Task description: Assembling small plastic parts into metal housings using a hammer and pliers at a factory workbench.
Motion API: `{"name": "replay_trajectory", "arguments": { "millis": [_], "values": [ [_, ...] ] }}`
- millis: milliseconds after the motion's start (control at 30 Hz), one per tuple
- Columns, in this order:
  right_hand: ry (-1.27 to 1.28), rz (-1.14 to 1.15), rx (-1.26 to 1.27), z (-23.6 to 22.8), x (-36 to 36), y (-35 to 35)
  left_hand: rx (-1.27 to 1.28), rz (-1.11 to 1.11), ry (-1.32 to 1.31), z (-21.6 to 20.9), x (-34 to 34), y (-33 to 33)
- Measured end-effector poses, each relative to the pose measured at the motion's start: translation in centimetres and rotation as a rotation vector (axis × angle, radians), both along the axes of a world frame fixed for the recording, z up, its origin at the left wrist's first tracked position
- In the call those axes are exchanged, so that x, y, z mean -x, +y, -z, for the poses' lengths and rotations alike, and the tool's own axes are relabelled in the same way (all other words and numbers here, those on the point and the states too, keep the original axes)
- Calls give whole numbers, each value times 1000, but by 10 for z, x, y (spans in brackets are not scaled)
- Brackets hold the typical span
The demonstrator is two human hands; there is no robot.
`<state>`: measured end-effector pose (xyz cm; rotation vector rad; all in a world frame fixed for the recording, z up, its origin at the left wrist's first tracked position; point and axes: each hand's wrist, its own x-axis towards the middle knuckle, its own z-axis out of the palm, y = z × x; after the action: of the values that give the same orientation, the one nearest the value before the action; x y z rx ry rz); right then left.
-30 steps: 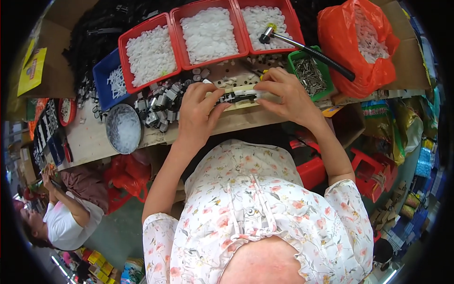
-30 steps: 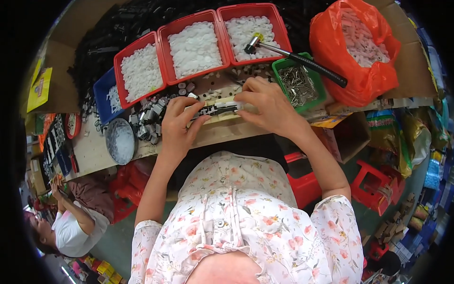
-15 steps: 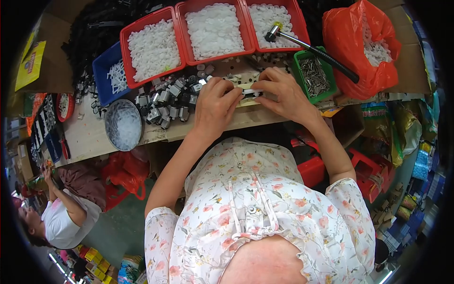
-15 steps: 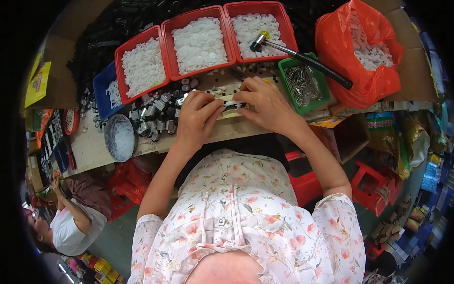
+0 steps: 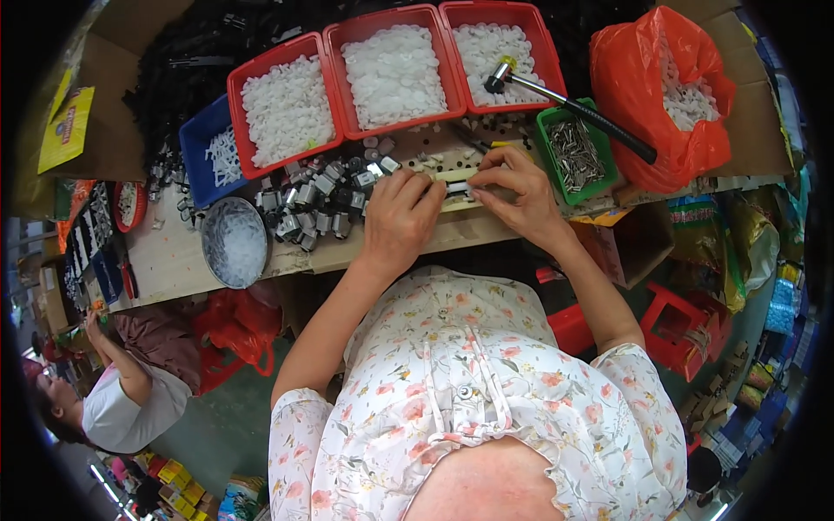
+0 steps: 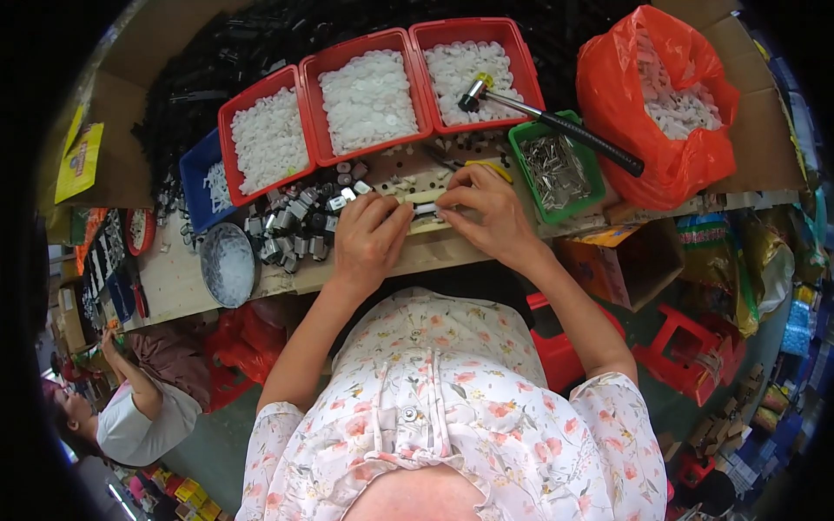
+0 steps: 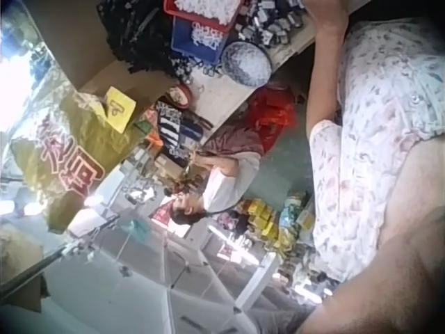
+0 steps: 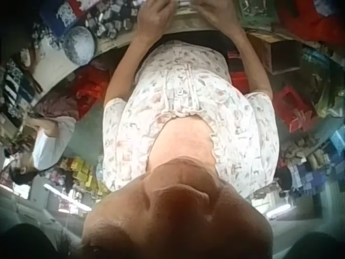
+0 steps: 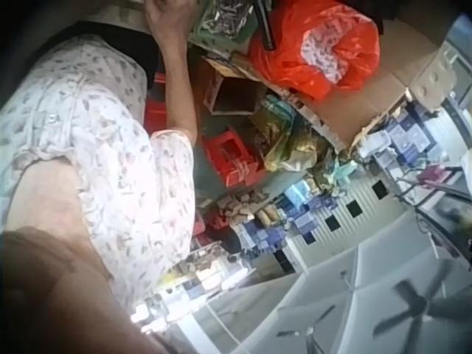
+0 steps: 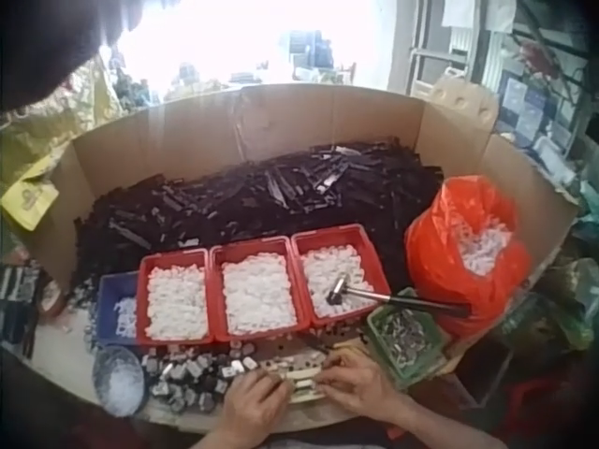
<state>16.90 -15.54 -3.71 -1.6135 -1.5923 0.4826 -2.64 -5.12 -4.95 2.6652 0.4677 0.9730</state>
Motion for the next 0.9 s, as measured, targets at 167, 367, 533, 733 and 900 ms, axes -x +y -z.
{"name": "replay_trajectory", "arguments": {
  "millis": [167,367,533,733,900],
  "values": [
    [-39,-65,-102,-42,0,52,8,-16,3,1,0,-1],
    [-278,109,-400,-47,-12,188,97,-19,-27,-1,0,0],
    [-233,111,-214,-67,-12,252,164,-8,-28,-2,1,-1],
    [-23,51,-404,-94,-12,218,355,-54,-156,-15,12,7],
    [151,-25,-169,-86,-16,125,1380,-113,-760,-38,13,20]
  ]
}}
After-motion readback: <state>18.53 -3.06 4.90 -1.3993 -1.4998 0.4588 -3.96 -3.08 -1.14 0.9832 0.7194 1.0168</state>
